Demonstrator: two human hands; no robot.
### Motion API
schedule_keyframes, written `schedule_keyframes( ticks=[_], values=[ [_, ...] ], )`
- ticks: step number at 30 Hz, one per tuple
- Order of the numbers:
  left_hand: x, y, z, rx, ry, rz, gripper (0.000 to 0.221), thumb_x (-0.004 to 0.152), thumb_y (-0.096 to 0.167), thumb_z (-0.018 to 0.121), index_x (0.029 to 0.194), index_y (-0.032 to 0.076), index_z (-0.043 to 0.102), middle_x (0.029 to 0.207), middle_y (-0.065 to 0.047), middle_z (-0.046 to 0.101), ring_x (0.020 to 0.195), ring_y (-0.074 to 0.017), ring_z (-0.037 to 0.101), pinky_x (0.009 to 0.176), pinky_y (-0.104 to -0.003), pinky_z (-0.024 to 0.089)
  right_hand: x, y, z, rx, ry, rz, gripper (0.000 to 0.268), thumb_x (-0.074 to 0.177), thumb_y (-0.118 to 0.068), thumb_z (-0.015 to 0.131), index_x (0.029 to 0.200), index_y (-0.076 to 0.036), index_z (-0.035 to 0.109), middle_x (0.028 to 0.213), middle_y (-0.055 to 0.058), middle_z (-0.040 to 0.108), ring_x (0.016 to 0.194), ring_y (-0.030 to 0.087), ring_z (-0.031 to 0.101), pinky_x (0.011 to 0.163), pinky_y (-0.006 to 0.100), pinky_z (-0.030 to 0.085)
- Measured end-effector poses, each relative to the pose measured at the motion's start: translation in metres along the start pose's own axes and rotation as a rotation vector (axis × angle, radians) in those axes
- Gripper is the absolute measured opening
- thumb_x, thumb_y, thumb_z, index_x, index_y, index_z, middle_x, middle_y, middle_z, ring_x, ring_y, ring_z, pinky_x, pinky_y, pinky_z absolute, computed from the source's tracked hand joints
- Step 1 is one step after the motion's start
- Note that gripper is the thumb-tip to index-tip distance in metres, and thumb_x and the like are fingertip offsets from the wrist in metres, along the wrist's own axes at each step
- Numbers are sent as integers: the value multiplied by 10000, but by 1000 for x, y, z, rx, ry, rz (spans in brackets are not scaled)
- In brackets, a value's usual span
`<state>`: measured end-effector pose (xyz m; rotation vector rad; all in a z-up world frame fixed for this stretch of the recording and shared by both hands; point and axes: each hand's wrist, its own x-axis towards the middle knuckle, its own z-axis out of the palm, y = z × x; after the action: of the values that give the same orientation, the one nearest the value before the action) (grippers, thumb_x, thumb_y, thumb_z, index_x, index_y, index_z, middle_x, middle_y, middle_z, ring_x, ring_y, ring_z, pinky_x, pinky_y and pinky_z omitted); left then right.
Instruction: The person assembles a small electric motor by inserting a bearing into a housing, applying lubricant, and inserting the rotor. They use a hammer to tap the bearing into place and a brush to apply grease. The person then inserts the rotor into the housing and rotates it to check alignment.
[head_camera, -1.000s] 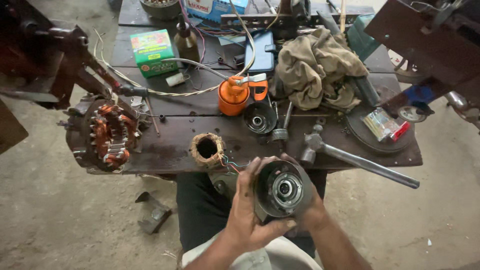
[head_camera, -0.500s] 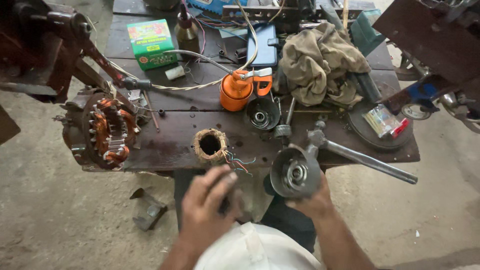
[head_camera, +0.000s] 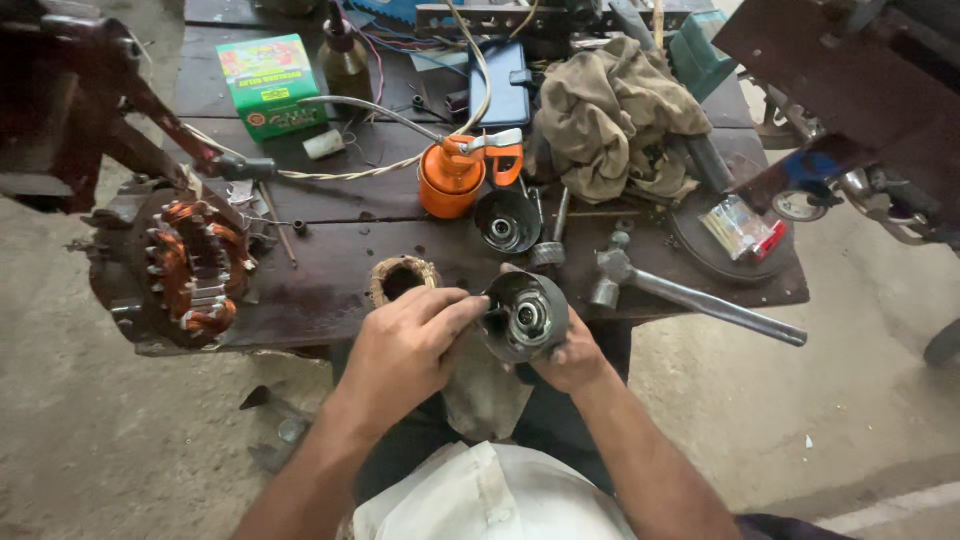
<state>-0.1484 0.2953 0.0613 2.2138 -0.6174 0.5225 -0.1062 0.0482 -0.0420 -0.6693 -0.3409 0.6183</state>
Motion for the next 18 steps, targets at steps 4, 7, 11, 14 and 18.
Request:
schedule_keyframes(
  ticks=[4,7,11,14,18],
  values=[
    [3,2,4,-43,-19,-140,330,781,88,793,1100,54,714,1053,-123,708,983,-326,688,843,-420,562,5,3,-3,28,30,20,1141,770,-380,909,1595,65,260,1521,203,492,1167,310,666,725,425,629],
    [3,3,5,-70,-23,-233,301,786,90,790,1077,57,725,1052,-129,710,999,-330,685,865,-426,553,9,5,-4,72,29,58,1092,786,-354,897,1582,57,271,1489,203,509,1139,304,668,699,419,624],
    [7,4,6,-153,30,-190,294,788,42,747,1081,47,720,1106,-135,718,1040,-339,688,903,-418,549,11,9,-7,151,-41,88,1051,826,-308,886,1626,50,306,1398,207,568,1110,303,681,726,430,628],
    [9,4,6,-197,17,-261,232,818,40,742,1048,43,712,1050,-122,734,1014,-332,704,888,-403,557,7,14,-12,134,-9,69,997,821,-309,883,1579,23,327,1361,200,587,1094,320,688,725,452,634],
    [11,2,6,-197,62,-211,175,824,40,752,992,43,702,1036,-115,750,992,-317,722,887,-389,567,1,18,-18,147,-15,59,963,827,-303,875,1567,14,347,1346,203,593,1082,337,692,729,475,639]
  ],
)
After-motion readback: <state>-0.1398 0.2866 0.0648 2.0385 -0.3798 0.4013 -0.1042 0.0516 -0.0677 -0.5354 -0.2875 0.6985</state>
